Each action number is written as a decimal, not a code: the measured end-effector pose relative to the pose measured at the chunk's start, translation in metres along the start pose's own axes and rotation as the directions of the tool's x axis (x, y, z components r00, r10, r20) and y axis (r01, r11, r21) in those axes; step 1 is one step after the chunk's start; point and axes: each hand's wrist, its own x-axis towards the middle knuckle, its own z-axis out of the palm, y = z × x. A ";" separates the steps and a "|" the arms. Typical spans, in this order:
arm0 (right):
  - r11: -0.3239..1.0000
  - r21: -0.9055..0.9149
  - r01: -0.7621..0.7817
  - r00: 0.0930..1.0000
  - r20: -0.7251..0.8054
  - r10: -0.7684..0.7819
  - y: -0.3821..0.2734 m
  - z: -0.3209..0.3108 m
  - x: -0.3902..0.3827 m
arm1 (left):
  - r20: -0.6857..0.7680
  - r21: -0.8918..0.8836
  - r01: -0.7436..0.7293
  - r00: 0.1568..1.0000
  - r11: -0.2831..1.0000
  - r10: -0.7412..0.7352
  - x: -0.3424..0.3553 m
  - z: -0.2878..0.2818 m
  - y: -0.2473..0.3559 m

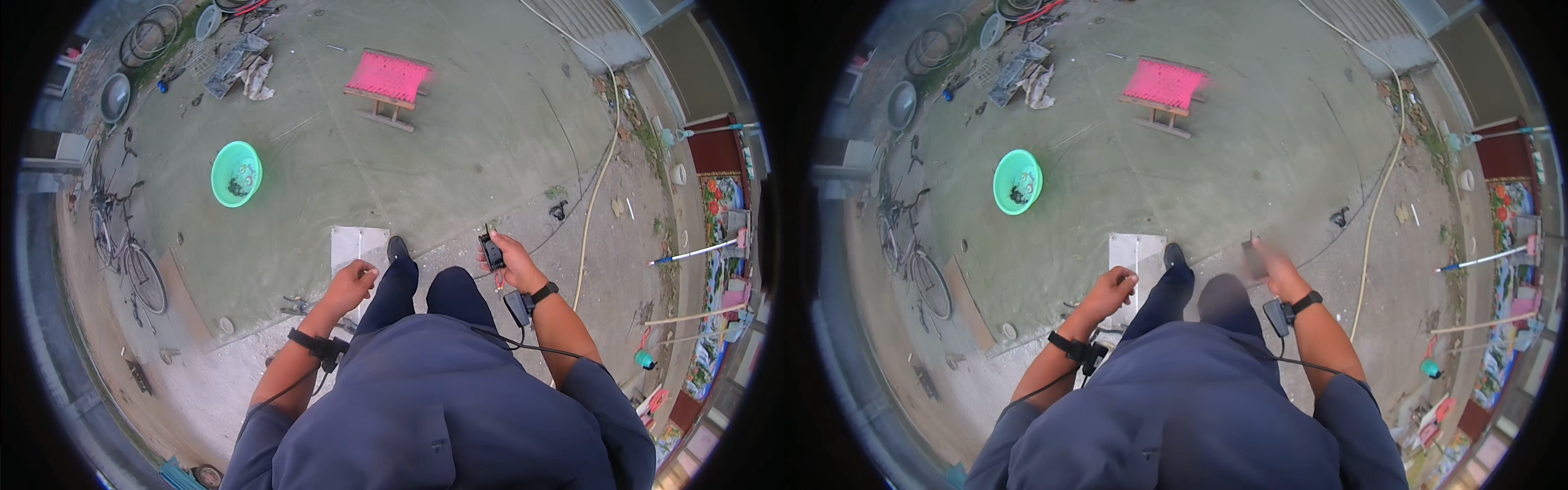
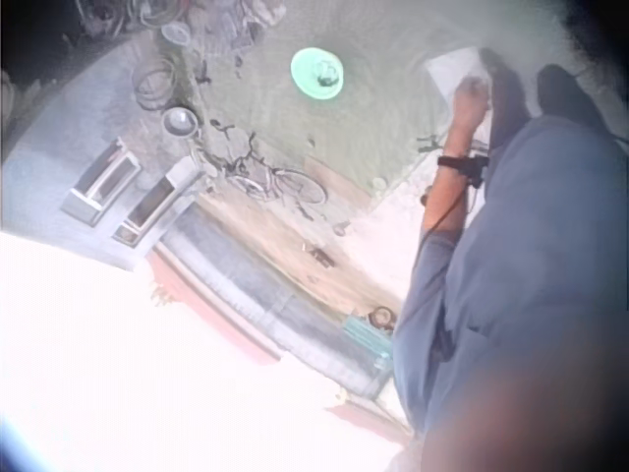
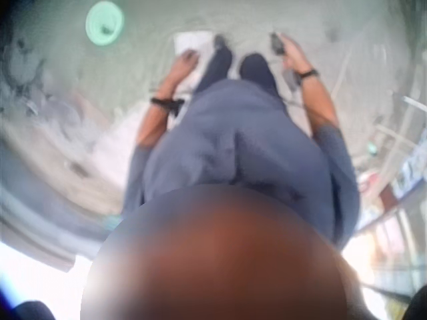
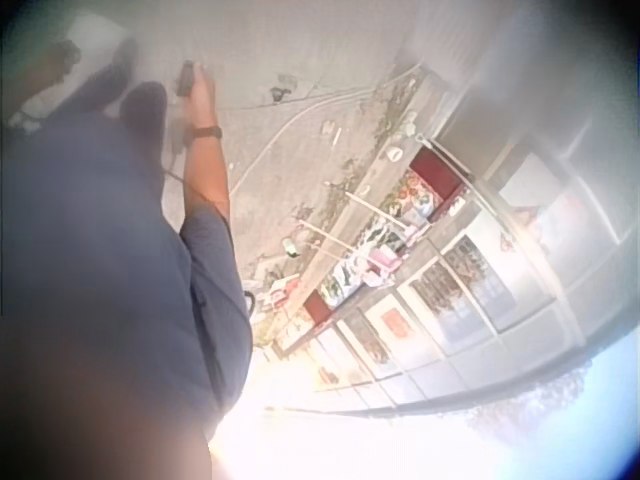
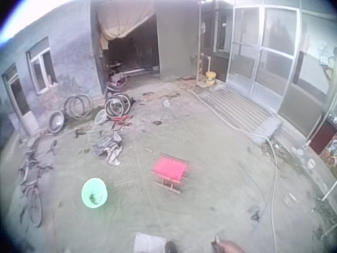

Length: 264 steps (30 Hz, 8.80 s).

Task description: The person secures a small device to the front basket of a red bicycle, then moves to a purple bicycle frame and removes a pedal crank arm. The person handles the removed crank arm and inspects it.

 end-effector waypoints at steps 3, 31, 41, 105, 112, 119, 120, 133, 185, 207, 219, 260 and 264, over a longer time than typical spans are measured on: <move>0.991 -0.125 0.049 0.997 -0.051 -0.056 0.003 -0.021 0.045 | -0.010 -0.035 0.076 0.997 0.996 -0.077 0.016 -0.004 -0.017; 0.949 -0.306 -0.073 0.997 0.012 0.081 -0.100 -0.094 0.327 | -0.013 -0.282 0.505 0.848 0.815 -0.530 0.117 0.122 0.014; 0.904 -0.370 0.217 0.950 0.292 -0.109 -0.227 0.088 0.429 | -0.141 -0.439 0.518 0.767 0.734 -0.626 0.094 0.113 -0.005; -0.001 -0.869 0.495 0.492 0.280 0.824 0.004 0.364 0.028 | -0.302 -0.578 0.370 0.731 0.727 -0.612 -0.048 -0.422 -0.182; -0.154 -0.957 0.247 0.907 0.284 -0.310 0.044 0.418 0.135 | -0.368 -0.567 0.277 0.757 0.776 -0.539 -0.027 -0.514 -0.181; 0.102 -0.972 0.214 0.901 0.156 -0.405 0.022 0.511 0.176 | -0.397 -0.579 0.236 0.755 0.781 -0.522 -0.062 -0.556 -0.229; 0.098 -0.971 0.217 0.901 0.161 -0.402 0.023 0.525 0.178 | -0.392 -0.579 0.252 0.748 0.775 -0.536 -0.069 -0.559 -0.239; -0.147 -0.876 0.459 0.868 0.478 -0.132 -0.004 0.685 0.225 | -0.452 -0.807 0.048 0.590 0.589 -0.668 -0.146 -0.547 -0.363; 0.124 -0.899 0.421 0.836 0.437 0.332 0.102 1.540 0.466 | -0.300 -0.924 -0.306 0.206 0.230 -0.931 -0.233 -1.037 -0.564; 0.084 -0.924 0.372 0.881 0.380 0.281 0.211 1.677 0.377 | -0.405 -0.900 -0.289 0.276 0.327 -0.872 -0.309 -1.180 -0.738; 0.004 -0.907 0.422 0.871 0.407 0.276 0.241 1.709 0.325 | -0.425 -0.890 -0.311 0.307 0.332 -0.851 -0.314 -1.188 -0.800; 0.011 -0.932 0.362 0.892 0.349 0.287 0.235 1.759 0.367 | -0.417 -0.892 -0.314 0.289 0.326 -0.862 -0.306 -1.281 -0.788; 0.045 -0.932 0.359 0.895 0.357 0.268 0.206 1.782 0.403 | -0.407 -0.894 -0.321 0.287 0.313 -0.867 -0.281 -1.314 -0.777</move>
